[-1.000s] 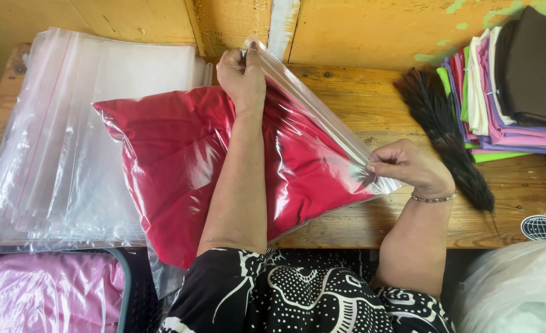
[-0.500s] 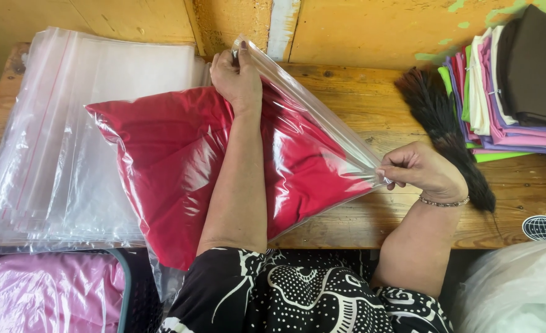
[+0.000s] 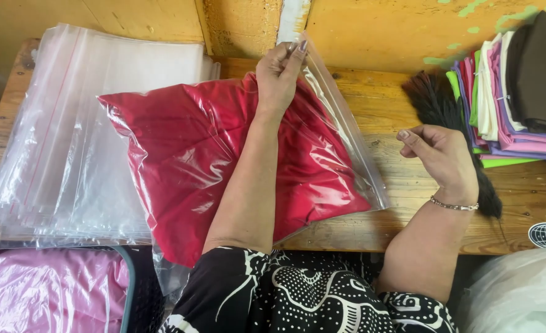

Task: Inserting a red fabric item into a clear plastic bag and sealing it on a workshop table.

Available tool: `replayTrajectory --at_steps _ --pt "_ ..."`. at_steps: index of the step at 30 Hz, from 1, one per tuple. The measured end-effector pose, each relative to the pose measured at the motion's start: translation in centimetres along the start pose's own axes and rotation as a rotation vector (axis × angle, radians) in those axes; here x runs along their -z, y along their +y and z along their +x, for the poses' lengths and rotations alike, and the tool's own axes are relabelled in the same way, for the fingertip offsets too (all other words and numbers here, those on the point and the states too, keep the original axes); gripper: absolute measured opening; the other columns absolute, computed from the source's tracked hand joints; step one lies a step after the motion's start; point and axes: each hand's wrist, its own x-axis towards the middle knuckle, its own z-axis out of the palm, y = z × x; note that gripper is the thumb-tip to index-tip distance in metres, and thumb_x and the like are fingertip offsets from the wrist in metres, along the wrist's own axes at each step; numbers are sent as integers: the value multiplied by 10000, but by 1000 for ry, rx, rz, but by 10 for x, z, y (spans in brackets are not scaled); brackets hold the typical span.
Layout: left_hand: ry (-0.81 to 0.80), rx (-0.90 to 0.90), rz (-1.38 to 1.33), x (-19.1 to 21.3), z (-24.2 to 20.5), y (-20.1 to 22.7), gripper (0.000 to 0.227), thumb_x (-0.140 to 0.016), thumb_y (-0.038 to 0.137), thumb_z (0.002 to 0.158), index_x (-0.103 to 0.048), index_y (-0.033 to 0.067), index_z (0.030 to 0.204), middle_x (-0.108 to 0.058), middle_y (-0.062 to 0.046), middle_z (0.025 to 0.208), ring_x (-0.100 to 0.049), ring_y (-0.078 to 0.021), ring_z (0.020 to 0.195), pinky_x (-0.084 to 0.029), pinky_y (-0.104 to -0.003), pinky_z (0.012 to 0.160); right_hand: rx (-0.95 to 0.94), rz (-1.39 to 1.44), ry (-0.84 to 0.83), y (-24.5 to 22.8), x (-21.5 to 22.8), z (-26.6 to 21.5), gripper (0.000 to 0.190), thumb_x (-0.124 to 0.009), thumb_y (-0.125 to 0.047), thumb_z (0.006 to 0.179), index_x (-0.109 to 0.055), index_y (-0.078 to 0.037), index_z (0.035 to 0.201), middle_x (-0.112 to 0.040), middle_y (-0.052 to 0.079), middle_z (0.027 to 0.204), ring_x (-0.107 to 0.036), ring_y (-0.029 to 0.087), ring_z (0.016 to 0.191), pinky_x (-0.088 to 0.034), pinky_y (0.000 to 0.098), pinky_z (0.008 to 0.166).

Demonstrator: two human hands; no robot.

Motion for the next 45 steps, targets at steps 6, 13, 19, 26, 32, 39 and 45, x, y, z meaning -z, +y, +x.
replayTrajectory --at_steps 6,13,19,26,32,39,45 --pt "-96 -56 -65 -4 1 8 184 -606 202 1000 -704 140 858 -708 11 773 -689 -100 722 -590 -265 695 228 -313 -137 -101 -5 -11 493 -572 -462 1010 -728 -23 1172 -752 109 1138 -706 222 1008 -536 352 831" --pt "-205 35 -99 -11 -6 19 105 -773 170 905 -694 146 840 -654 48 777 -545 -62 699 -480 -225 671 676 -498 -43 -104 -59 72 433 -771 -352 980 -715 22 1191 -713 194 1129 -665 352 1042 -505 458 871" --pt "-100 29 -72 -14 -7 15 300 -779 173 881 -556 190 682 -446 84 646 -381 -68 625 -371 -226 620 448 -605 -42 -96 -73 75 465 -710 -224 1063 -553 -84 648 -523 33 562 -449 191 536 -387 385 575" --pt "-29 72 -20 -19 -7 8 176 -800 163 843 -671 150 725 -601 71 666 -483 -52 619 -470 -228 606 316 -573 -54 -60 -63 25 162 -716 -226 950 -776 -81 910 -776 68 842 -702 229 737 -521 388 685" --pt "46 142 -36 -21 -7 5 310 -795 129 846 -543 143 664 -497 62 653 -417 -67 617 -422 -221 578 172 -512 -72 -42 -57 -17 184 -725 -241 967 -796 -71 958 -799 46 947 -721 190 793 -547 351 732" --pt "94 138 -150 -10 -2 11 428 -771 37 854 -450 162 600 -387 71 621 -345 -68 607 -377 -217 593 150 -486 -53 -1 -47 -55 185 -703 -253 939 -772 -99 863 -796 12 871 -680 192 721 -491 352 701" --pt "124 131 -161 0 4 21 326 -783 46 852 -568 146 628 -435 87 620 -352 -48 589 -357 -192 553 -46 -368 -164 -12 -33 -89 240 -717 -294 950 -765 -112 801 -666 -63 674 -317 110 502 -294 286 497"
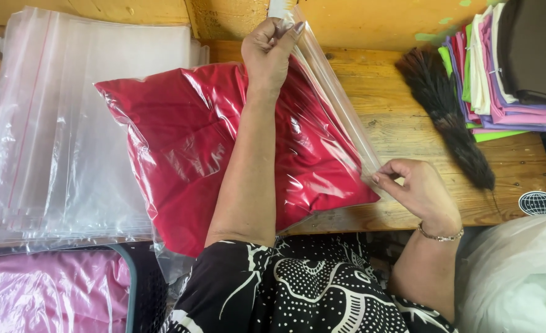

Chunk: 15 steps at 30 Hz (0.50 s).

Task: Inserting a red fabric item into a clear plastic bag and sealing it on a workshop table.

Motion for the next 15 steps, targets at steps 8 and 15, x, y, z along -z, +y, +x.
replayTrajectory --at_steps 8,15 --pt "92 36 34 1 3 -10 326 -798 83 831 -576 151 602 -434 89 585 -369 -54 564 -377 -209 541 -86 126 -21 18 7 -33 205 -708 -211 928 -828 -53 873 -845 -2 871 -697 67 828 -507 267 709" --pt "179 134 155 2 2 -14 304 -799 121 836 -616 167 597 -442 93 550 -352 -61 548 -376 -224 561 -138 77 15 24 0 -42 308 -639 -291 987 -737 -60 808 -801 37 764 -692 123 722 -510 293 673"
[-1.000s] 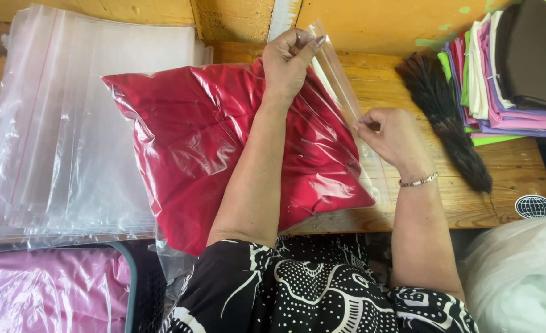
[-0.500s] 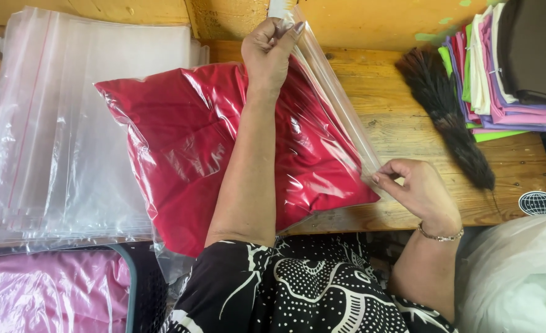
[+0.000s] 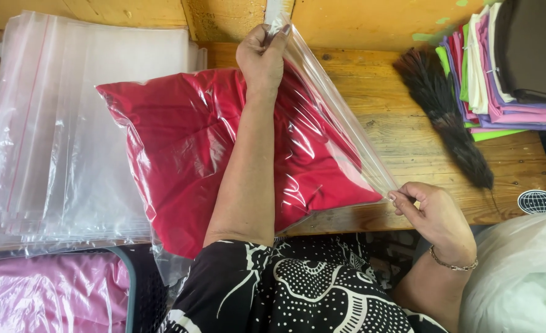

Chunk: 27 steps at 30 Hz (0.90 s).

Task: Inserting a red fabric item into a clear plastic bag and sealing it on a workshop table.

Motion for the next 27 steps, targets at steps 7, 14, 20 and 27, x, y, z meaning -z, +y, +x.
replayTrajectory --at_steps 7,14,20,27 --pt "-168 -55 496 -20 -9 5 199 -693 239 941 -620 160 773 -606 74 658 -461 -53 555 -446 -241 558 158 -153 44 24 -13 16 449 -631 -282 998 -442 -80 646 -405 9 596 -381 160 603 -339 352 591" --pt "-317 -390 845 -62 -55 9 725 -829 260 897 -409 28 1440 -357 -271 1554 -514 -451 1355 -549 -526 1040 105 -52 147 -8 -5 34 428 -577 -352 989 -687 -41 1262 -731 133 1216 -679 274 1103 -506 392 927" --pt "-610 -533 492 -78 -115 72 183 -726 212 932 -619 98 1028 -430 -206 1476 -640 -328 1232 -517 -514 1012 105 -132 146 -42 -42 90 550 -516 -374 983 -499 -30 1413 -623 256 1299 -645 471 1042 -468 586 867" --pt "-764 -612 219 -85 -131 132 95 -664 98 911 -581 142 892 -613 8 973 -606 -128 765 -518 -272 662 87 -128 165 -27 -65 123 337 -527 -280 979 -664 -8 1125 -702 260 1112 -615 518 1052 -476 584 813"
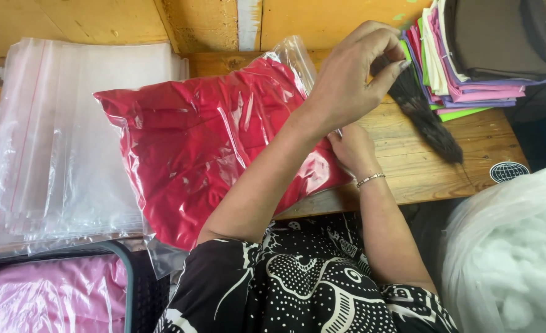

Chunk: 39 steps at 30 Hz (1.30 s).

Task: Inserting a red fabric item into a clear plastic bag and sealing it on a workshop table.

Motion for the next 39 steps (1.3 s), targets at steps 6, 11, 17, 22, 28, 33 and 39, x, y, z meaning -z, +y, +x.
replayTrajectory --at_steps 6,11,17,22,28,33,39 --pt "-147 32 69 -10 39 -49 101 -761 181 779 -668 168 816 -768 19 798 -742 -139 754 -593 -304 661 -120 -101 123 59 -2 6 382 -747 -471 937 -620 -116 870 -719 155 839 -665 428 822 -467 508 685" --pt "-77 70 381 -6 49 -80 138 -744 310 835 -649 239 905 -720 30 914 -688 -171 796 -487 -359 721 -204 -86 171 68 19 -20 295 -738 -428 924 -712 -135 892 -744 153 940 -675 424 931 -495 516 772" --pt "-500 292 756 25 -21 -18 337 -715 316 918 -546 122 1136 -620 -94 1047 -631 -295 943 -337 -635 888 -109 -334 135 20 57 -56 532 -714 -389 913 -608 -53 1312 -658 255 1216 -627 461 1108 -492 553 895" --pt "-763 559 994 26 -106 -34 756 -588 508 967 -386 49 1534 -287 -281 1617 -108 -550 1508 43 -846 1102 396 -158 365 -56 51 -63 572 -659 -232 1020 -526 92 1473 -495 389 1412 -482 630 1269 -470 647 1033" --pt "-879 589 1017 47 -142 -31 758 -261 598 1058 -165 142 1656 -63 -177 1722 61 -478 1549 113 -776 1146 11 -223 -139 3 20 17 787 -150 -756 1033 -199 -292 1668 -180 95 1723 -140 427 1563 -149 628 1232" --pt "-893 596 973 49 -147 -40 802 -186 655 1031 -129 156 1655 -13 -175 1721 73 -491 1546 99 -794 1138 4 -366 434 141 37 69 480 -645 -384 995 -684 -129 1400 -615 199 1209 -650 480 1070 -554 587 845" --pt "-869 551 989 34 -145 -39 797 -207 636 1039 -155 126 1649 -35 -214 1711 34 -531 1533 84 -817 1124 -501 -326 345 170 38 41 460 -669 -273 964 -650 -17 1345 -577 194 1395 -481 455 1285 -302 603 1051"
